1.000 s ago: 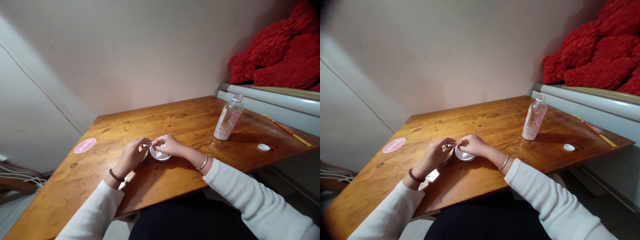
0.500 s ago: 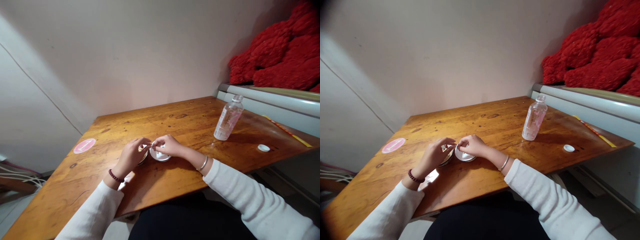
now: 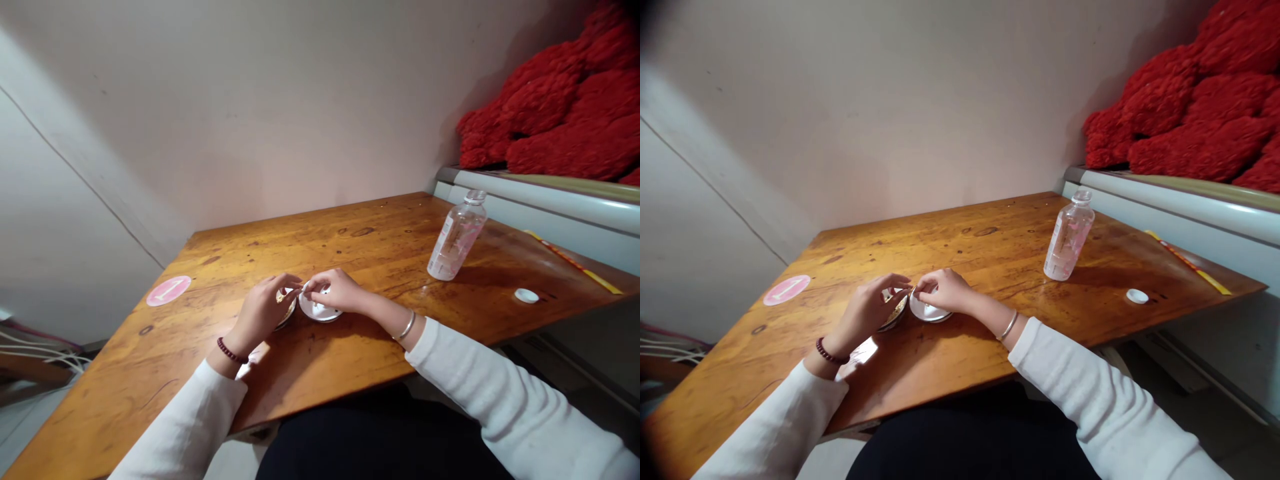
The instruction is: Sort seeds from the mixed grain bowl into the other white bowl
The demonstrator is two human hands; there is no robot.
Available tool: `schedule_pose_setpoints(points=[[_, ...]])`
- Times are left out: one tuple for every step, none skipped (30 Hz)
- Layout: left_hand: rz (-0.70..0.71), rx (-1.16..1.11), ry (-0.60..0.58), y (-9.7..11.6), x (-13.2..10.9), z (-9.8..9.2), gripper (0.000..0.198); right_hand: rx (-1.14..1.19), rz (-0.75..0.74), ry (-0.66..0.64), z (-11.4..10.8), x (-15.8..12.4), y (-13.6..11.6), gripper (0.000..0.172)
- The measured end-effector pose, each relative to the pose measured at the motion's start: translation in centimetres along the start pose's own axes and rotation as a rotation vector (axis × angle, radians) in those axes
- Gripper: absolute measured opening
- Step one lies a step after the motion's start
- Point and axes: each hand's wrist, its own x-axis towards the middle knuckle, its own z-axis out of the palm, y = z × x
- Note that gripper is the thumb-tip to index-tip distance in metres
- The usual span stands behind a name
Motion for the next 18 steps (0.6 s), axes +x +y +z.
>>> schedule_pose_setpoints(points=[[-0.002, 0.002, 0.002, 0.0, -0.01, -0.01, 0.016, 0.0, 0.0, 0.002, 0.02, -0.01, 0.01, 0.016], [-0.005, 0.006, 0.003, -0.01, -0.02, -0.03, 0.016, 0.0, 0.0, 0.004, 0.04, -0.01, 0.02, 0.016], [-0.009, 0.01, 0.003, -0.02, -0.04, -0.03, 0.017, 0.002, 0.001, 0.005, 0.07, -0.02, 0.05, 0.016], [-0.012, 0.013, 0.003, -0.03, -0.04, -0.04, 0.017, 0.004, 0.002, 0.007, 0.09, -0.02, 0.07, 0.016], [-0.013, 0.014, 0.002, -0.05, -0.05, -0.04, 0.017, 0.006, 0.002, 0.008, 0.11, -0.01, 0.1, 0.016], [-0.012, 0.012, 0.001, -0.06, -0.04, -0.04, 0.017, 0.007, 0.002, 0.009, 0.12, -0.01, 0.12, 0.016], [-0.007, 0.007, 0.001, -0.07, -0.04, -0.03, 0.017, 0.008, 0.0, 0.011, 0.13, 0.0, 0.15, 0.016], [0.0, -0.001, 0.002, -0.08, -0.04, -0.03, 0.016, 0.008, -0.002, 0.013, 0.14, 0.01, 0.17, 0.016], [0.009, -0.009, 0.003, -0.08, -0.04, -0.03, 0.016, 0.007, -0.003, 0.013, 0.14, 0.01, 0.19, 0.016], [0.017, -0.016, 0.003, -0.07, -0.04, -0.03, 0.016, 0.006, -0.005, 0.012, 0.15, 0.01, 0.21, 0.016], [0.022, -0.02, 0.001, -0.06, -0.05, -0.03, 0.016, 0.005, -0.005, 0.01, 0.15, 0.01, 0.22, 0.016], [0.025, -0.022, 0.0, -0.05, -0.06, -0.04, 0.017, 0.005, -0.003, 0.008, 0.16, 0.01, 0.23, 0.016], [0.027, -0.024, -0.002, -0.04, -0.07, -0.05, 0.017, 0.008, 0.002, 0.008, 0.16, 0.01, 0.22, 0.016], [0.027, -0.025, -0.003, -0.03, -0.07, -0.06, 0.017, 0.013, 0.008, 0.008, 0.17, 0.02, 0.21, 0.017], [0.027, -0.025, -0.001, -0.02, -0.07, -0.06, 0.017, 0.022, 0.015, 0.007, 0.17, 0.02, 0.19, 0.017], [0.027, -0.025, 0.0, -0.01, -0.05, -0.06, 0.018, 0.03, 0.022, 0.005, 0.17, 0.03, 0.16, 0.018], [0.025, -0.025, 0.0, -0.01, -0.03, -0.05, 0.018, 0.037, 0.027, 0.003, 0.16, 0.04, 0.14, 0.018], [0.024, -0.023, -0.003, 0.0, -0.01, -0.04, 0.019, 0.041, 0.03, 0.0, 0.15, 0.05, 0.13, 0.018]])
